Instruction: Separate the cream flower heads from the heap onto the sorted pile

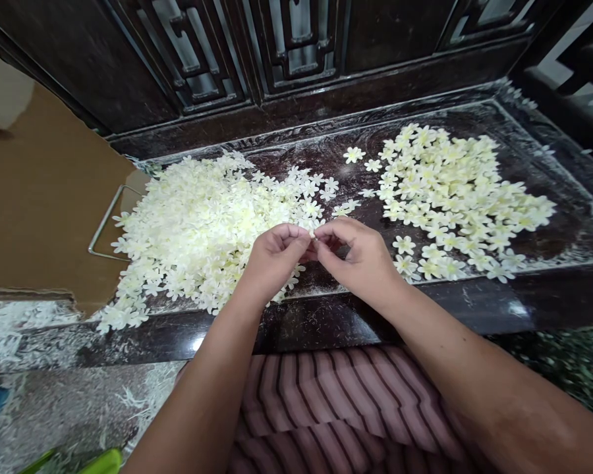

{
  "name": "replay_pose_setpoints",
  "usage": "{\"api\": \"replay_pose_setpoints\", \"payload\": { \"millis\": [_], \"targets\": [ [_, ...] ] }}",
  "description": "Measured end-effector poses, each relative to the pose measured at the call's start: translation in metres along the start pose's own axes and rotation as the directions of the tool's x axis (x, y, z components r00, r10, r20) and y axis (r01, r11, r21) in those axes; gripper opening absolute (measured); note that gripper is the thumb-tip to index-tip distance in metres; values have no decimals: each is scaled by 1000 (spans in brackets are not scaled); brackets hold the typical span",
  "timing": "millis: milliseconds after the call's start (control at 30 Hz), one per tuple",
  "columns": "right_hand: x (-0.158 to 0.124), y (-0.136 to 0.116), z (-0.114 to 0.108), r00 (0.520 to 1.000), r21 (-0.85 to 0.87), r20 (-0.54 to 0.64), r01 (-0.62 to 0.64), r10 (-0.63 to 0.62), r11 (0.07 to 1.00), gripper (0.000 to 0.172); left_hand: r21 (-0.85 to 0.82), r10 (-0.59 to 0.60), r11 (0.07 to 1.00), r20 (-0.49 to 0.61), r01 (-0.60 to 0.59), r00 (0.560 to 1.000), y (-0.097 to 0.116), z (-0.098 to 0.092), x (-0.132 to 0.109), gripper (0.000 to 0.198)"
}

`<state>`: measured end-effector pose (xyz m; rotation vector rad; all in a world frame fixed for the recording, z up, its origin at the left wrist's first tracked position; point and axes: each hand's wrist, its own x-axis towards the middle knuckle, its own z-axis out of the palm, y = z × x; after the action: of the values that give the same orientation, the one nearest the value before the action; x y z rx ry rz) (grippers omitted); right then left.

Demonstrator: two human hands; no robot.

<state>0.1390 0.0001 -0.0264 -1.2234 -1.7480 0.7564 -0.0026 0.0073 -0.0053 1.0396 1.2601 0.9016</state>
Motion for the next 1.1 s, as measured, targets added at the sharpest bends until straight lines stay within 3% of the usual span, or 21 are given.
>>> {"api": "replay_pose_setpoints", "payload": {
  "millis": [600, 833, 1000, 1100],
  "targets": [
    [-1, -2, 1, 998, -40, 9, 70, -70, 997, 9, 82, 35, 996, 6, -36, 999, 0, -2, 3, 7],
    [2, 1, 1, 967, 251, 133, -246, 218, 936, 15, 57, 60, 996, 147, -69, 987, -1, -3, 1, 5],
    [13, 8, -15, 937, 322, -41, -315, 346, 893, 15, -23, 92, 996, 177, -89, 980, 5, -17, 1, 7],
    [19, 14, -26, 897, 371, -193, -308, 398, 876, 17, 16, 96, 995, -1, -96, 995, 8, -31, 4, 8]
  ]
}}
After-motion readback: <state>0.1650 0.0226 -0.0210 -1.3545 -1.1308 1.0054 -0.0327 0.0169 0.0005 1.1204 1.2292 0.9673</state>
